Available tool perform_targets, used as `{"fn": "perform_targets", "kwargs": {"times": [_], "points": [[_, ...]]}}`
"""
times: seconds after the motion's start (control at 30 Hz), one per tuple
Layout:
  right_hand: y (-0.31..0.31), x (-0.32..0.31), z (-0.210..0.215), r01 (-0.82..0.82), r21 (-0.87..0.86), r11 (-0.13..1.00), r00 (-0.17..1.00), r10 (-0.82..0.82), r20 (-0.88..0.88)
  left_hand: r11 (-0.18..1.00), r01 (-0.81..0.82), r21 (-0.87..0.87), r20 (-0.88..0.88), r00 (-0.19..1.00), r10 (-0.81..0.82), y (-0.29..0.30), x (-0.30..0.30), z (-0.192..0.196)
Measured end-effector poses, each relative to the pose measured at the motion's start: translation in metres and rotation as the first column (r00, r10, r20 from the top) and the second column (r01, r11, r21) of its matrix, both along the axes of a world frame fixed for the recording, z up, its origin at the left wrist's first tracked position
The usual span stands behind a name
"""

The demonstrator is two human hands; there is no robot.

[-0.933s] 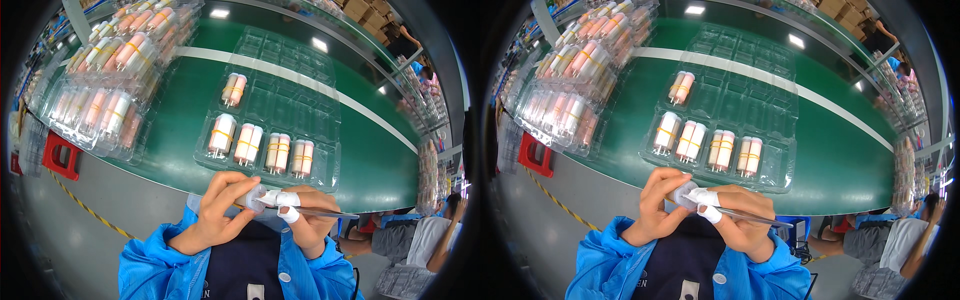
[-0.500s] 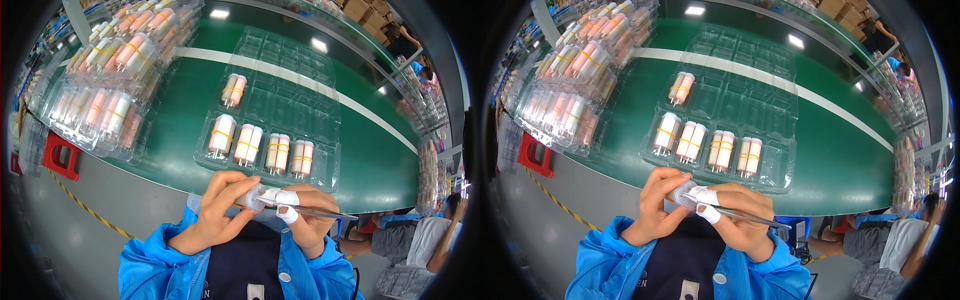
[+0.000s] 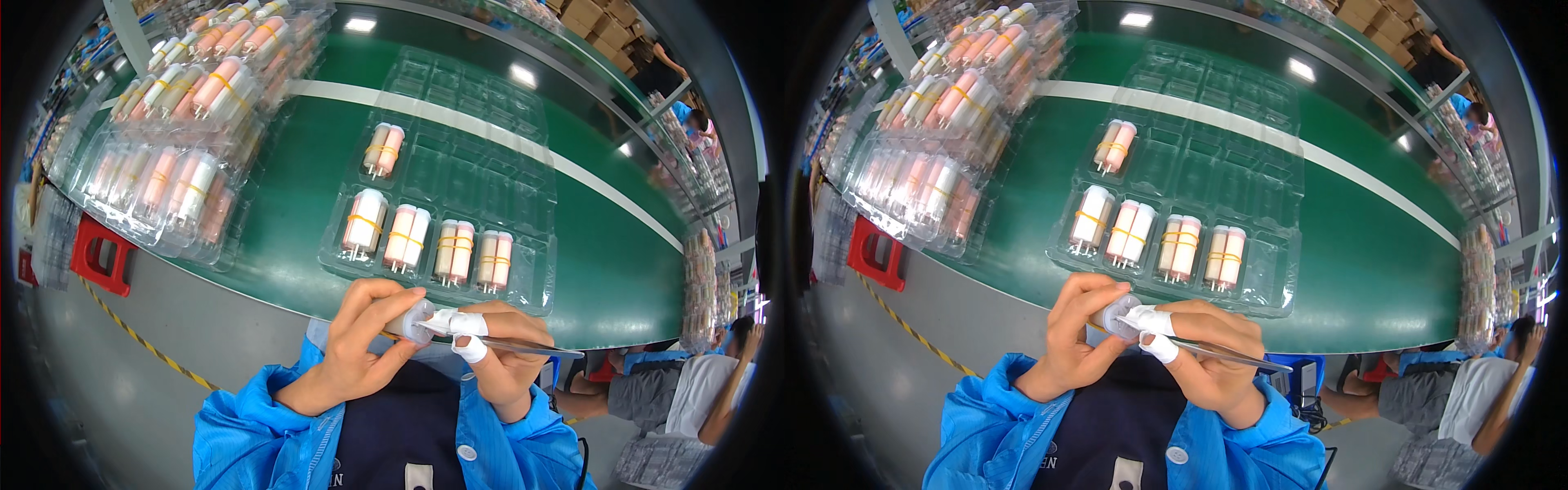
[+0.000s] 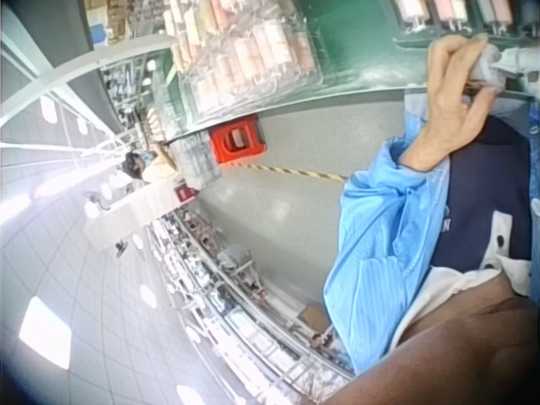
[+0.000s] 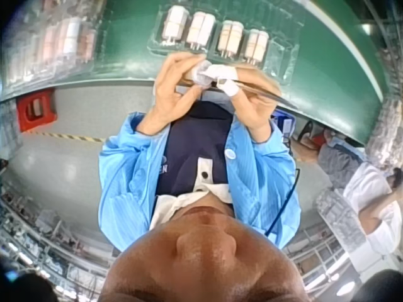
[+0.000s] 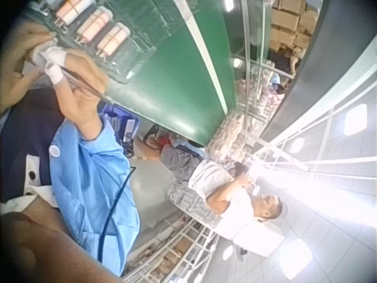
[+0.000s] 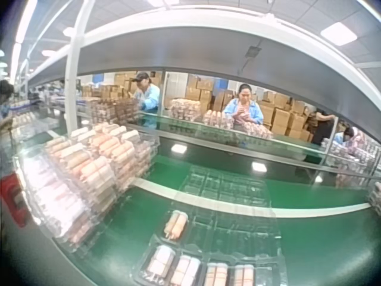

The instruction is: The person uses tweezers to insert small white components into cylindrical objects with rubber bands. They handle the objects one at a time, placing them into a clear plastic tray on the assembly line.

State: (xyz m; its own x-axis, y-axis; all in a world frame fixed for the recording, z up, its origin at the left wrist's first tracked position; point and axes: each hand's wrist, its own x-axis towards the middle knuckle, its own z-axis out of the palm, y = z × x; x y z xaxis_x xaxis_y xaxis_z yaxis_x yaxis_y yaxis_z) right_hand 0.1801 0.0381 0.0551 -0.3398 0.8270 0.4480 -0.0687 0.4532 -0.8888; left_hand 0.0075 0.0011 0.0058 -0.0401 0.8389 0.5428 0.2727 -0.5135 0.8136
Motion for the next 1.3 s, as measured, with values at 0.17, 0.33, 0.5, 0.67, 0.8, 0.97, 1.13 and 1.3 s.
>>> {"fn": "perform_targets", "kwargs": {"times": [0.17,0.33,0.5,0.67,0.8,0.97,1.13,1.3], "points": [[-0.001,0.0003,-0.0036,-0.005,-0.026,1.0,0.999,0.004,-0.052,1.0,0.0,0.014,-0.01,1.0,0.0,0.0007,-0.0002,0.0],[0.0004,-0.0001,-0.0027,0.009,0.018,1.0,0.999,-0.008,-0.041,1.0,-0.002,0.022,-0.017,1.0,0.003,0.0012,-0.0004,-0.0003],[0.0017,-0.0016,0.0022,0.019,0.076,0.997,0.999,-0.022,0.037,1.0,-0.006,0.029,-0.02,1.0,0.006,0.0015,-0.0014,0.0025],[0.0009,-0.0013,0.0018,0.016,0.04,0.999,0.999,-0.017,0.042,1.0,-0.006,0.026,-0.019,1.0,0.007,0.0014,-0.0012,0.0005],[0.001,-0.0011,0.001,0.007,0.025,1.0,0.999,-0.008,0.033,1.0,-0.01,0.025,-0.03,0.999,0.011,0.0014,-0.0011,-0.0008],[-0.0002,-0.0008,-0.0008,0.016,0.002,1.0,1.0,-0.016,0.006,1.0,-0.01,0.015,-0.022,1.0,0.01,0.001,-0.0003,-0.0015],[0.0012,-0.0002,-0.0023,0.023,0.022,0.999,0.999,-0.024,0.033,1.0,-0.008,0.004,-0.04,0.999,0.008,0.0008,-0.0003,-0.0001],[0.0019,-0.0005,0.0023,0.025,0.012,1.0,0.996,-0.026,0.084,1.0,-0.001,0.031,-0.115,0.993,0.005,0.0036,-0.0025,0.0004]]}}
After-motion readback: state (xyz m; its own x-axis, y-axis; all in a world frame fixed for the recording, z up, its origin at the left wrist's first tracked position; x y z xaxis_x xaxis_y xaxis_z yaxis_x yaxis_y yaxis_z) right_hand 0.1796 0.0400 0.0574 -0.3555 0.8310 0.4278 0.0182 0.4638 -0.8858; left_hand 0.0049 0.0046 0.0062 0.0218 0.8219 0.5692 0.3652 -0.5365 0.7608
